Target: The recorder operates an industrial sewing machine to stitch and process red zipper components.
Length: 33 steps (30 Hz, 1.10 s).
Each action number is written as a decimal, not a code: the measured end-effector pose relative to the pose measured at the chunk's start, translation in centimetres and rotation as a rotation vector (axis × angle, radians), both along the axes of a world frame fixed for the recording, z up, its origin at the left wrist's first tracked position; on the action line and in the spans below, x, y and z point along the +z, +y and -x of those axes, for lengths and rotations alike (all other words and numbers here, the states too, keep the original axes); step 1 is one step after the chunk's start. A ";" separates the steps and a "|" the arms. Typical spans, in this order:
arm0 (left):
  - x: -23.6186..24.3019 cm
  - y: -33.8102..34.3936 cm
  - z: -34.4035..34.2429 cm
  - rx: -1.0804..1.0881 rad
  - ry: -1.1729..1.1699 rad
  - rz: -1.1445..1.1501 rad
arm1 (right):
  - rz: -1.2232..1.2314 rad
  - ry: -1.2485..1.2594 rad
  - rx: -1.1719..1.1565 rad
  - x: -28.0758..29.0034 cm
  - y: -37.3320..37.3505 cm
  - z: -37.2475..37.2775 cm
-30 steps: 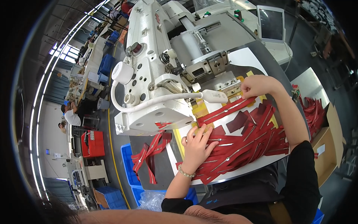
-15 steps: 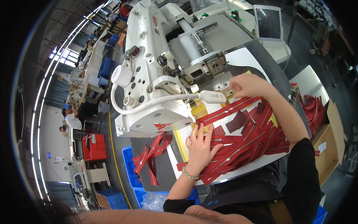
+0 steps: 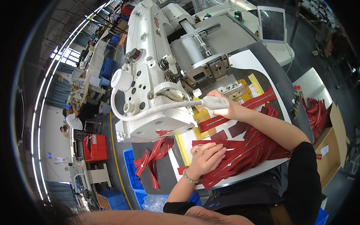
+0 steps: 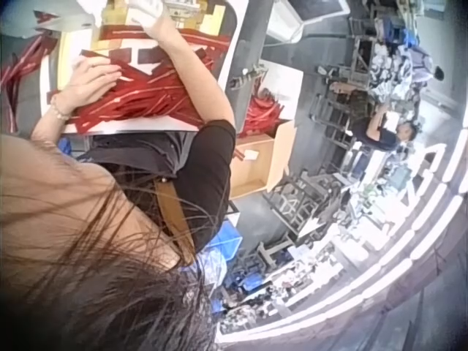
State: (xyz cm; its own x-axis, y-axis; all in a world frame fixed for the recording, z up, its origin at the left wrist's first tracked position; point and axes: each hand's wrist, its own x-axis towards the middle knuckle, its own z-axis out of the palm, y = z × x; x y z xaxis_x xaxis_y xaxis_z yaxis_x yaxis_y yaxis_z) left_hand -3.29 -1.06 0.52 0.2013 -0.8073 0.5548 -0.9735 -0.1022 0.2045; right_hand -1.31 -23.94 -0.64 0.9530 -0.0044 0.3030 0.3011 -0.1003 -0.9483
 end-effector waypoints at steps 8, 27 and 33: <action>0.0 0.1 -0.5 -0.040 -0.103 -0.119 | 0.642 0.048 0.153 2.8 -1.6 2.4; -1.0 1.4 -1.3 0.085 0.241 -0.270 | 0.955 -0.114 0.191 -0.6 -2.0 3.9; -1.5 1.4 -1.1 0.072 0.265 -0.210 | 0.940 -0.053 0.175 0.9 -1.9 4.2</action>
